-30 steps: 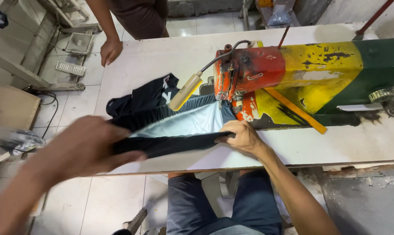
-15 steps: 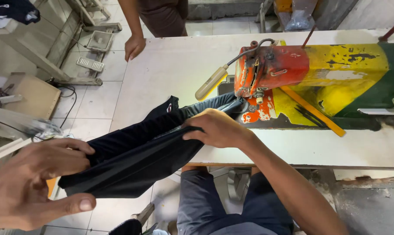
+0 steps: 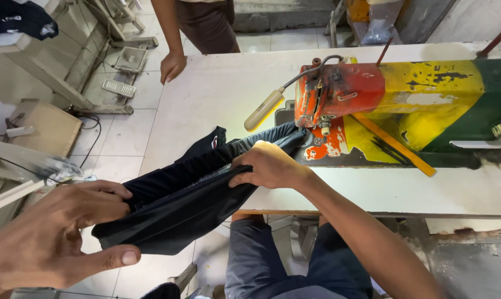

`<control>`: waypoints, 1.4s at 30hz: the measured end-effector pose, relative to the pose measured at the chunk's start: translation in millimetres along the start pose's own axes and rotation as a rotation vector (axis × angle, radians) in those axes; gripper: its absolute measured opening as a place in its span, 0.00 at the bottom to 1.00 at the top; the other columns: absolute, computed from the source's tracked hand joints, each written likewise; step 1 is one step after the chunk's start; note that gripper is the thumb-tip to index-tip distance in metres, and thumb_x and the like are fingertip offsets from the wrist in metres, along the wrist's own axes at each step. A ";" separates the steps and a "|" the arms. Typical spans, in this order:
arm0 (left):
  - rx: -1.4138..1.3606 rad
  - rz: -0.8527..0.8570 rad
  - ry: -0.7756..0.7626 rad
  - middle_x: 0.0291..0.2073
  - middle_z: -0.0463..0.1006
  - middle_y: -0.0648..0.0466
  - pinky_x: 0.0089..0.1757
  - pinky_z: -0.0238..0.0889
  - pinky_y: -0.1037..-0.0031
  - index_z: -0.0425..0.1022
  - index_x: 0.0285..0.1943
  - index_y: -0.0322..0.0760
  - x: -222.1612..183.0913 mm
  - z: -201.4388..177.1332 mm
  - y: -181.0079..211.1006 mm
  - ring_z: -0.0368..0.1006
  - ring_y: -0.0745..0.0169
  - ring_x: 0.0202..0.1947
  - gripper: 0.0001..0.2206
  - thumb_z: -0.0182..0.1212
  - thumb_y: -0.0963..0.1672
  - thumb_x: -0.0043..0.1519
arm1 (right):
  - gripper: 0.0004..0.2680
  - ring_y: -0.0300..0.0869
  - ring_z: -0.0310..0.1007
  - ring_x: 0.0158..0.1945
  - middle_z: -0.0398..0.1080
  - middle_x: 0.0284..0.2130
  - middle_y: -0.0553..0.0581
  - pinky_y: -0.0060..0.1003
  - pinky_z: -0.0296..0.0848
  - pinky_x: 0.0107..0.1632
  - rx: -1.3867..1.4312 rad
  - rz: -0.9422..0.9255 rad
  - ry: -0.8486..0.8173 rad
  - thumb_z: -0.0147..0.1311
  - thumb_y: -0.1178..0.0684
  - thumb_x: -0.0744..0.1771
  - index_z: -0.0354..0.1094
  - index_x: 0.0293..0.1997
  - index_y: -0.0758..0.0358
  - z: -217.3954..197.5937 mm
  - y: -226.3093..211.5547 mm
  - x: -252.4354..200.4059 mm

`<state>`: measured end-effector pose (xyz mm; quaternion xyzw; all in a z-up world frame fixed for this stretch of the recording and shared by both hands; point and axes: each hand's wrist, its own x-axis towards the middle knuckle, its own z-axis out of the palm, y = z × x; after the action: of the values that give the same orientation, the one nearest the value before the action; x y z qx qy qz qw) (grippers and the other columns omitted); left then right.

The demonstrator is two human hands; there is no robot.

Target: Using a seam sealing machine to apply a strip to a black garment

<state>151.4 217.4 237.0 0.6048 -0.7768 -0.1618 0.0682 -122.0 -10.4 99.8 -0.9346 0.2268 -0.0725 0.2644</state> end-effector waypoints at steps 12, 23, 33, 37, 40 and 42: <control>0.034 -0.342 -0.127 0.23 0.92 0.70 0.36 0.75 0.75 0.91 0.32 0.60 3.5 -0.9 -7.0 0.83 0.95 0.62 0.20 0.71 0.65 0.44 | 0.19 0.57 0.64 0.21 0.65 0.14 0.61 0.50 0.62 0.31 -0.048 -0.121 0.032 0.63 0.30 0.62 0.71 0.29 0.58 0.6 11.3 -39.7; 0.089 -0.095 -0.246 0.19 0.72 0.62 0.34 0.62 0.71 0.70 0.21 0.47 72.7 10.5 15.8 0.69 0.66 0.21 0.27 0.62 0.64 0.58 | 0.20 0.65 0.68 0.24 0.63 0.10 0.55 0.48 0.64 0.32 -0.030 -0.158 -0.022 0.61 0.36 0.67 0.56 0.22 0.58 23.7 45.6 -110.2; -0.111 -0.145 -0.461 0.09 0.64 0.50 0.32 0.57 0.60 0.55 0.15 0.43 208.9 134.7 18.2 0.62 0.50 0.17 0.33 0.50 0.63 0.64 | 0.18 0.41 0.59 0.14 0.61 0.08 0.47 0.34 0.65 0.25 0.387 0.014 0.058 0.64 0.46 0.66 0.58 0.15 0.54 62.3 62.6 -154.7; 0.373 -0.284 -0.319 0.33 0.81 0.53 0.35 0.70 0.61 0.84 0.37 0.46 277.1 260.2 30.2 0.79 0.54 0.39 0.25 0.46 0.60 0.60 | 0.18 0.42 0.59 0.13 0.62 0.07 0.49 0.34 0.64 0.23 0.409 0.034 0.112 0.65 0.45 0.65 0.60 0.15 0.56 74.8 68.9 -149.3; 0.469 -0.165 -0.084 0.22 0.78 0.53 0.22 0.71 0.56 0.84 0.31 0.41 284.0 319.8 63.2 0.79 0.51 0.25 0.11 0.58 0.47 0.61 | 0.19 0.39 0.58 0.13 0.61 0.07 0.47 0.33 0.62 0.23 0.417 0.080 0.104 0.65 0.45 0.65 0.60 0.14 0.56 79.3 80.7 -156.5; 0.485 -0.111 -0.072 0.25 0.79 0.48 0.21 0.72 0.53 0.84 0.33 0.32 287.5 348.5 47.1 0.79 0.45 0.27 0.10 0.58 0.43 0.61 | 0.19 0.38 0.56 0.13 0.60 0.06 0.47 0.33 0.61 0.22 0.429 0.103 0.108 0.65 0.46 0.65 0.60 0.13 0.56 71.5 84.3 -159.6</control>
<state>-71.4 10.0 -100.0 0.6388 -0.7605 0.0045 -0.1158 -277.7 32.6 -7.8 -0.8388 0.2674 -0.1554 0.4480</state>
